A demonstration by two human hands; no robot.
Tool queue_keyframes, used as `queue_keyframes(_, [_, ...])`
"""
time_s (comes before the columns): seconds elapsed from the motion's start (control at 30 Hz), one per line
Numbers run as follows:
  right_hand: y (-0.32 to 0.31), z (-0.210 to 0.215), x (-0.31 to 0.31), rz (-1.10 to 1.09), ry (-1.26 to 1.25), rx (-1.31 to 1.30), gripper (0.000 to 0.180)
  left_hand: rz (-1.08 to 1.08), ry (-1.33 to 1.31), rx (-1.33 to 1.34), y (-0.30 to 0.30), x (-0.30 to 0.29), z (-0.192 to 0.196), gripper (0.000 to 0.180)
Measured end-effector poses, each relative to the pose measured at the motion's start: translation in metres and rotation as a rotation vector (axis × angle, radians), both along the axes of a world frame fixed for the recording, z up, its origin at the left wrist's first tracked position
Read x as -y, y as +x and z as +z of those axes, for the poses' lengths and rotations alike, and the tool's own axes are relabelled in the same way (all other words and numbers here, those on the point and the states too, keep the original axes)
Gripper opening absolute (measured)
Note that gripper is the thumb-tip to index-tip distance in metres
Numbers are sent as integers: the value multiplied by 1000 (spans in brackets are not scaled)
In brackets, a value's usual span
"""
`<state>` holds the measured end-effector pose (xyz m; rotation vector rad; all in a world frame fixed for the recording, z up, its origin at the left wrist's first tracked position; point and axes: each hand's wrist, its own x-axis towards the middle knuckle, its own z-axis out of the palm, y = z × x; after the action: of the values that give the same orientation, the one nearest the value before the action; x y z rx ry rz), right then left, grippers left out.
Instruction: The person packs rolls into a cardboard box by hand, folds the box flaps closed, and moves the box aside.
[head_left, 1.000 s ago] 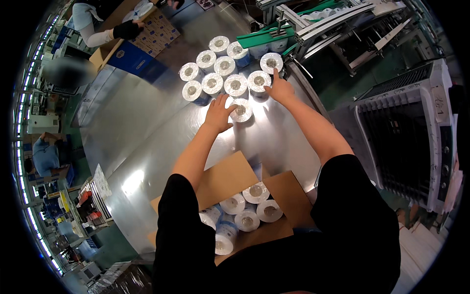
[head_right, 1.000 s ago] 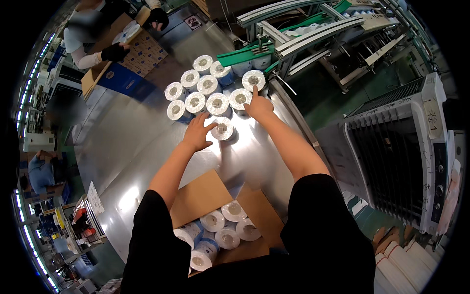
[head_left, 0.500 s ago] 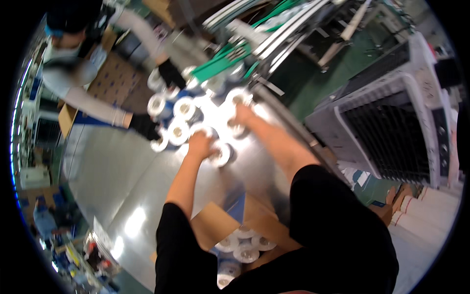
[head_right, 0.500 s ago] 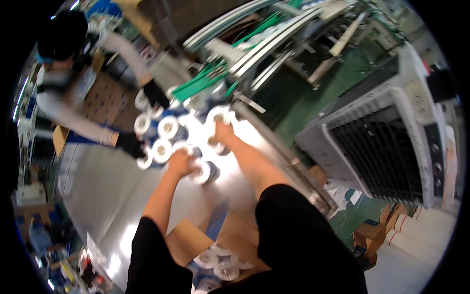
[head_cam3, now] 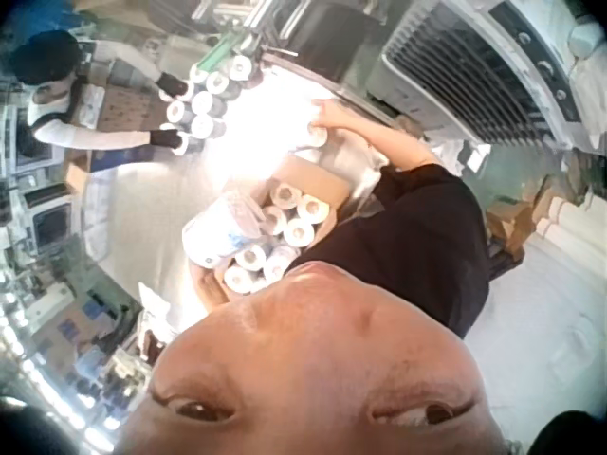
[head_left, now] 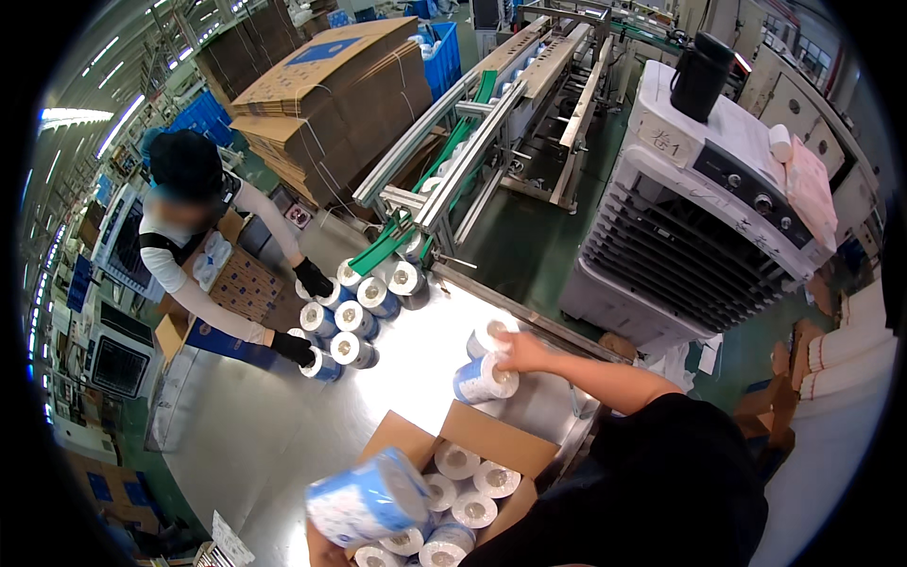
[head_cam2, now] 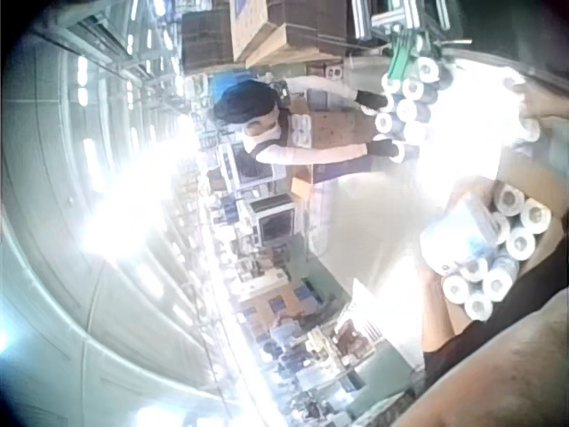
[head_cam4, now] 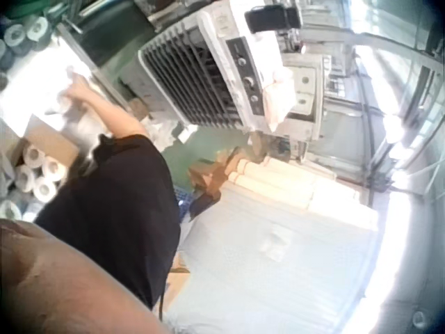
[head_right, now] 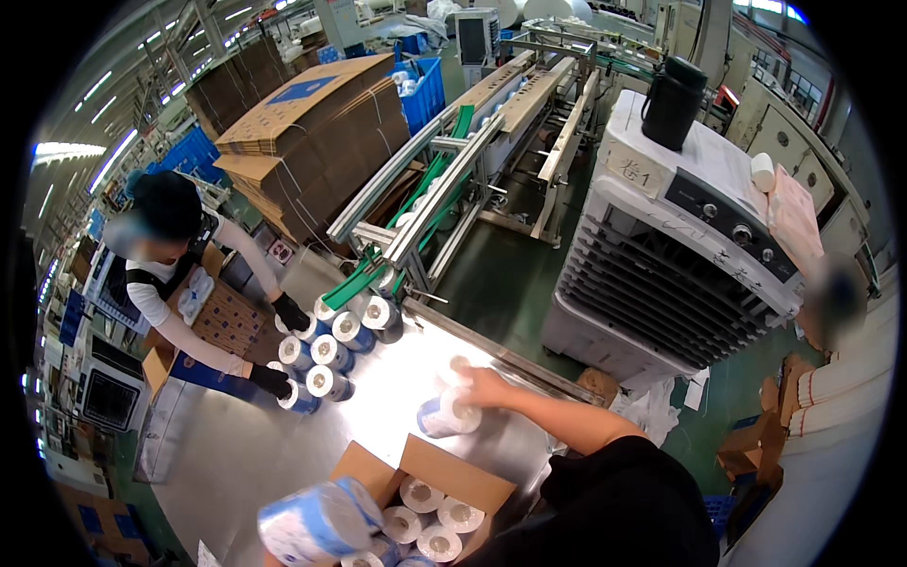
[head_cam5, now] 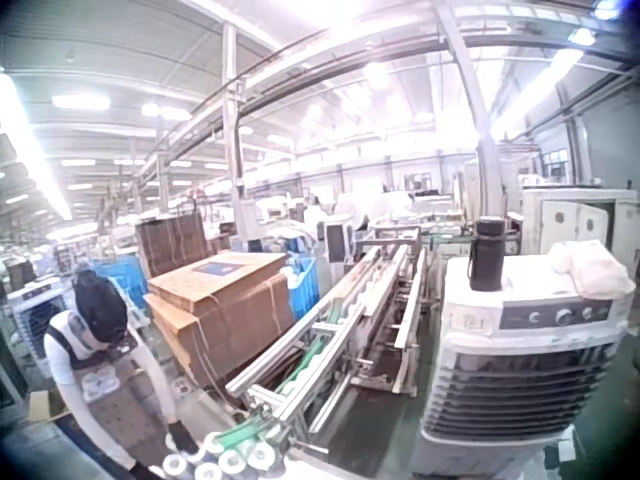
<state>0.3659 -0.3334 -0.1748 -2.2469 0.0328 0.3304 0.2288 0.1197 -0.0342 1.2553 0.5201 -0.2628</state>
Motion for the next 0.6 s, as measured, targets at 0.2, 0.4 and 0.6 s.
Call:
queue_keyframes(0.2, [-15,164,-38,327,135,471,64,-933,1425,478,-64,97,9,35])
queue_keyframes(0.4, [-81,214,-82,678,-125,997,52,-961,1609,521,-84,111,-63,41])
queue_keyframes(0.6, [-125,225,-102,877,60,653,58,-828,1528,637,-75,99,-61,45])
